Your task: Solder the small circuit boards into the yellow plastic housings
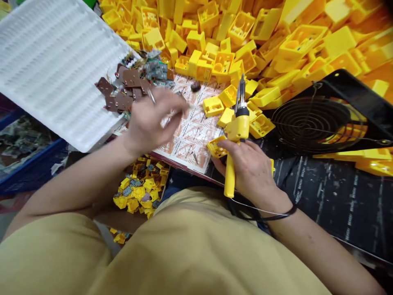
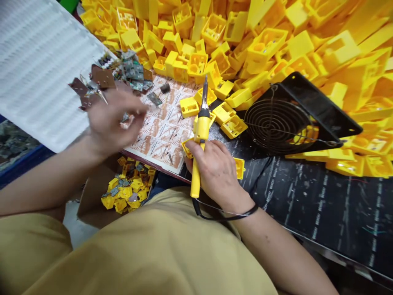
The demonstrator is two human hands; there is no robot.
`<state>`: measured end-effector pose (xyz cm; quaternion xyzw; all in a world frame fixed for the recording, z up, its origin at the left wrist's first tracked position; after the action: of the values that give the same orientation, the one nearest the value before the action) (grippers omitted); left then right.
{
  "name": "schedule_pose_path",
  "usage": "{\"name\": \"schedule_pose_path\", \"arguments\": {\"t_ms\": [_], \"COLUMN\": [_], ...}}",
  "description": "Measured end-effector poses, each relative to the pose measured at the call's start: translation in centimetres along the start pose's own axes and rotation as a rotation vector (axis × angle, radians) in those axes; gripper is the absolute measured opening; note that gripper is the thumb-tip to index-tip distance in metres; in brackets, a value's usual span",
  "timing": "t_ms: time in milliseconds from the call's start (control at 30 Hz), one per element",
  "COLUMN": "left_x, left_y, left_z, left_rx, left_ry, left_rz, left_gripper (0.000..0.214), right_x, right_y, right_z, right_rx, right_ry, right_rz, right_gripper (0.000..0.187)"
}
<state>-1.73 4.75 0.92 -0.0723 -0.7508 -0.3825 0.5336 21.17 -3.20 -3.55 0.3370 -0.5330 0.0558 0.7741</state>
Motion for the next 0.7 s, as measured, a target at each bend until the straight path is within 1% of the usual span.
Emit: {"name": "schedule_pose_path", "arguments": {"t_ms": [33, 100, 133, 167, 200, 267, 333, 400, 467, 533, 567, 633, 700], "left_x": [-0.6, -1.2, -1.2, -1.0, -0.8, -0.2, -0.1, -0.7, -1.8, -3.0, -3.5, -4.2, -4.5], "left_y": [-1.6, -4.5, -5.6, -6.3, -6.6, -6.3, -5.0, -3.5, -2.2, -1.4, -1.2, -1.1, -1.4], "left_z": [-0.5, -1.4, -1.6, -1.9, -2.0, -2.4, -2.8, -3.3, -3.8, -4.2, -4.4, -4.6, -4.7], "left_rx": [-0.080, -0.242, -0.286, -0.301, -0.282, -0.177, -0.070, -0.002, 0.016, 0.014, 0.016, 0.031, 0.063], "left_ry": [0.026, 0.005, -0.020, -0.049, -0.074, -0.099, -0.071, -0.011, 0.033, 0.064, 0.074, 0.072, 0.051], "left_rz": [0.090, 0.230, 0.273, 0.294, 0.301, 0.302, 0.318, 0.365, 0.436, 0.507, 0.535, 0.574, 0.582], "left_gripper": [0.022, 0.022, 0.022, 0.022, 0.022, 0.021, 0.024, 0.029, 0.032, 0.031, 0.028, 0.022, 0.019], "right_x": [0.4, 1.1, 1.5, 1.7, 1.8, 1.7, 1.1, 0.6, 0.5, 1.0, 1.6, 3.1, 4.6], "right_y": [-0.2, -0.4, -0.5, -0.4, -0.3, 0.0, 0.2, 0.3, 0.2, -0.2, -0.5, -1.1, -1.9], "right_z": [0.0, -0.2, -0.4, -0.6, -0.8, -1.3, -1.7, -1.9, -1.9, -1.7, -1.6, -1.4, -1.4], "right_rx": [0.010, 0.052, 0.085, 0.117, 0.143, 0.172, 0.172, 0.165, 0.169, 0.186, 0.183, 0.131, 0.055], "right_ry": [0.005, 0.042, 0.071, 0.103, 0.137, 0.210, 0.269, 0.264, 0.200, 0.169, 0.176, 0.204, 0.199], "right_rz": [0.023, 0.083, 0.111, 0.137, 0.159, 0.188, 0.212, 0.198, 0.174, 0.138, 0.100, -0.012, -0.116], "right_gripper": [0.025, 0.033, 0.036, 0.038, 0.037, 0.036, 0.034, 0.033, 0.033, 0.035, 0.035, 0.032, 0.028]}}
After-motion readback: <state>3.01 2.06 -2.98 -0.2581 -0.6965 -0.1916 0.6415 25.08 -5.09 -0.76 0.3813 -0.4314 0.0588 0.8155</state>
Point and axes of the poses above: each hand's wrist, its own y-axis towards the middle knuckle, its own x-axis out of the back of the hand, z = x × y, the point moved 2 cm from there along y, towards the middle knuckle, and after that the axes turned 5 degrees about y, right-handed, at the moved point
